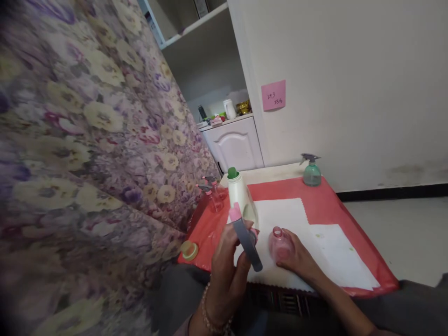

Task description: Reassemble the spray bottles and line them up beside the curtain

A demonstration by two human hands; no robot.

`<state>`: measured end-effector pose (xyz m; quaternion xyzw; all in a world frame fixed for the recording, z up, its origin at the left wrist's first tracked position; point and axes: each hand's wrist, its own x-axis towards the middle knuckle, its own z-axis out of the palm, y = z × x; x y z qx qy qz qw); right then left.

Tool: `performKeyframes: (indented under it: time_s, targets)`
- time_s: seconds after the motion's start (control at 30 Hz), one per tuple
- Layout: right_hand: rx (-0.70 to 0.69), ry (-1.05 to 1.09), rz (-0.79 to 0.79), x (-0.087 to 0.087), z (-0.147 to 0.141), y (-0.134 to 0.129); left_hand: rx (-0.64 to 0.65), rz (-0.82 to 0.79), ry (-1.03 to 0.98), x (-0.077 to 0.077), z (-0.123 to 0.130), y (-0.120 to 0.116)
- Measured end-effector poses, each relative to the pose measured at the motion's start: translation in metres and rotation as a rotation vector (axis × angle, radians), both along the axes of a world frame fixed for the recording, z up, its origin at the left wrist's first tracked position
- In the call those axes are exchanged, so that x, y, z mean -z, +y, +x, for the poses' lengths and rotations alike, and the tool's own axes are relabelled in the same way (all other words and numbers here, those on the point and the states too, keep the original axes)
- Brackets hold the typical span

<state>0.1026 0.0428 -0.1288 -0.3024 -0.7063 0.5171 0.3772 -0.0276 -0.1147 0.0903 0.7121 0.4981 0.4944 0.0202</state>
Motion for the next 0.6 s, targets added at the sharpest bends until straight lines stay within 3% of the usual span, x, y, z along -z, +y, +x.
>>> performKeyframes:
  time_s: [0.13, 0.23, 0.37, 0.43, 0.6]
  targets:
    - [-0.019, -0.042, -0.029, 0.006, 0.001, 0.002, -0.193, 0.03, 0.227, 0.023, -0.038, -0.011]
    - [-0.019, -0.048, -0.051, 0.008, 0.002, 0.002, -0.309, -0.054, 0.331, 0.057, -0.078, -0.011]
    - [-0.032, -0.051, -0.05, 0.011, 0.002, 0.003, -0.406, -0.329, 0.441, 0.108, -0.129, -0.004]
    - [-0.026, -0.07, -0.039, 0.014, 0.003, 0.003, -0.39, -0.479, 0.504, 0.129, -0.146, 0.0]
    - [-0.013, -0.136, -0.048, 0.022, 0.005, 0.007, -0.234, -0.556, 0.564, 0.161, -0.164, 0.011]
